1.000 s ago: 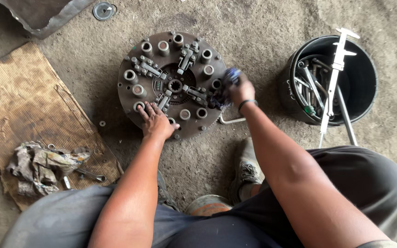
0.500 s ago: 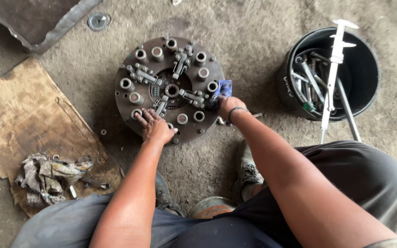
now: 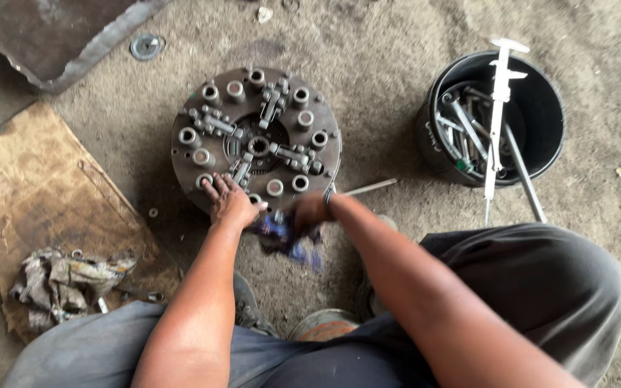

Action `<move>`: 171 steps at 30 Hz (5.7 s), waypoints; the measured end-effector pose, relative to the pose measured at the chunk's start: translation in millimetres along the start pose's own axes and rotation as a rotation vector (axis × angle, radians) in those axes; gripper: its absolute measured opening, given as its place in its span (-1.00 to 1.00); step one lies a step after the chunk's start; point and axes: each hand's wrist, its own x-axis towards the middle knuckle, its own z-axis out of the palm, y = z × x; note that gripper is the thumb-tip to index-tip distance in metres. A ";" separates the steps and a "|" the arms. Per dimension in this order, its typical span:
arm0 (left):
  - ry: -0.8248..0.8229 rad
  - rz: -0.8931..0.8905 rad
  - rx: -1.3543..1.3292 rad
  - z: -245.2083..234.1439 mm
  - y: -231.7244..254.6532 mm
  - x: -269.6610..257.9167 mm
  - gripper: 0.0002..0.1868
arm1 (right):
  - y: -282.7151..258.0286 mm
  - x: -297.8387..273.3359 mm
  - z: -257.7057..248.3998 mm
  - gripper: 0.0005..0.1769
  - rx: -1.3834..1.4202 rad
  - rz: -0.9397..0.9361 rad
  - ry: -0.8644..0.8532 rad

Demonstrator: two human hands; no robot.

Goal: The person wipes a circular mechanical part with multiple cylindrical protrusions using a blue cloth. They then pick up a separate metal ring and wipe it thoroughly before placing it back down.

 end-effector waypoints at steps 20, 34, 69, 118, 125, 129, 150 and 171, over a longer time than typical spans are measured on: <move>0.067 0.028 0.083 -4.9 14.0 -9.0 0.42 | 55.6 3.8 -46.1 -0.66 -0.280 0.388 0.546; 0.063 0.024 0.080 -5.3 12.1 -9.6 0.42 | 56.1 6.8 0.5 -0.66 -0.428 0.207 0.197; 0.077 -0.021 -0.008 -5.9 17.6 -14.8 0.41 | 48.9 -7.6 -58.9 -0.48 -0.136 0.289 0.554; 0.021 -0.023 -0.077 -15.3 9.3 -21.2 0.48 | 60.4 -13.6 -58.6 -0.53 0.361 0.498 0.833; -0.030 -0.063 -0.030 -23.6 18.2 -25.9 0.51 | 121.6 -46.6 -92.3 -0.53 0.685 0.581 1.307; -0.013 -0.078 -0.023 -21.2 20.1 -27.3 0.50 | 94.5 -26.7 -88.6 -0.48 0.499 0.319 1.387; -0.014 -0.048 -0.013 -22.6 18.3 -25.9 0.51 | 28.5 -11.9 23.7 -0.63 -0.041 0.320 0.310; 0.114 0.076 -1.484 6.9 51.9 28.6 -0.72 | -39.2 11.4 -8.4 0.12 1.106 -0.436 0.623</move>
